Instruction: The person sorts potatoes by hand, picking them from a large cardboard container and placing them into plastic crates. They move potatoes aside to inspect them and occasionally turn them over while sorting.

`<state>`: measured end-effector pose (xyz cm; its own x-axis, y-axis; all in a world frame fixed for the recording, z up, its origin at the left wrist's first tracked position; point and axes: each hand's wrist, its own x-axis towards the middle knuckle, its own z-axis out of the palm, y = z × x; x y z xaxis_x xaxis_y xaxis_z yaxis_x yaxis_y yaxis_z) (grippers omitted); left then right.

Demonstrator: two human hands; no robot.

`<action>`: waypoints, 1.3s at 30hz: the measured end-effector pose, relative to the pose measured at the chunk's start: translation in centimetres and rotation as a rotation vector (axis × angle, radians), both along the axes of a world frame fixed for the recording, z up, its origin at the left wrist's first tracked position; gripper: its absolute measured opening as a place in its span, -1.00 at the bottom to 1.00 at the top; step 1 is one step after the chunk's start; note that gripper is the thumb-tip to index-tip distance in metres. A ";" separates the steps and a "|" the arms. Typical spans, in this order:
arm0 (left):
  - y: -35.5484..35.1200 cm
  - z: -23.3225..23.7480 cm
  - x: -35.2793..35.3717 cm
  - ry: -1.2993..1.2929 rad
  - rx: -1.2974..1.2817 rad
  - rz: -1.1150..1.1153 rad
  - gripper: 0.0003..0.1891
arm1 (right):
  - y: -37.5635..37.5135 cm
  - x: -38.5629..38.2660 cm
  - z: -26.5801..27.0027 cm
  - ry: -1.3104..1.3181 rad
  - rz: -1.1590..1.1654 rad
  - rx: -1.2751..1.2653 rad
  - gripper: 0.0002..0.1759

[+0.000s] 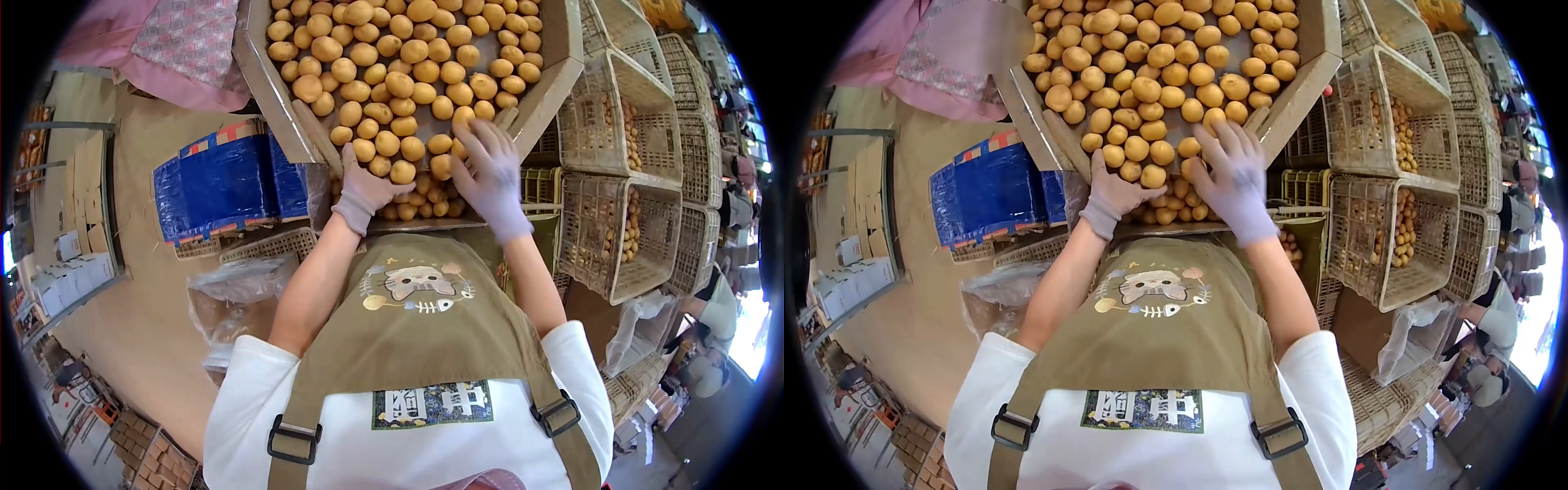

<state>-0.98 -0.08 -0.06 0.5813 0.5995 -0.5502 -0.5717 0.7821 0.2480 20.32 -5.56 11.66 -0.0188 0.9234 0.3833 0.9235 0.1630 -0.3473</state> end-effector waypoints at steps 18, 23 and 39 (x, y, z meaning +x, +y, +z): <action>-0.9 0.8 1.6 -0.231 -0.302 0.143 0.03 | 10.2 4.1 -1.8 -0.438 -0.319 -0.742 -0.38; -1.0 -1.0 1.5 -0.312 0.019 0.128 -0.05 | 13.0 7.0 -6.4 -0.424 -0.222 -0.614 -0.54; 0.6 2.5 2.2 -0.196 -0.163 0.063 -0.01 | 10.7 19.2 19.4 -0.069 -0.677 0.482 -0.23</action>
<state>1.26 0.50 2.48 0.6504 0.5504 -0.5235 -0.6453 0.7639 0.0015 39.55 5.15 31.08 0.4432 0.4785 0.7580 0.8921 -0.3188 -0.3203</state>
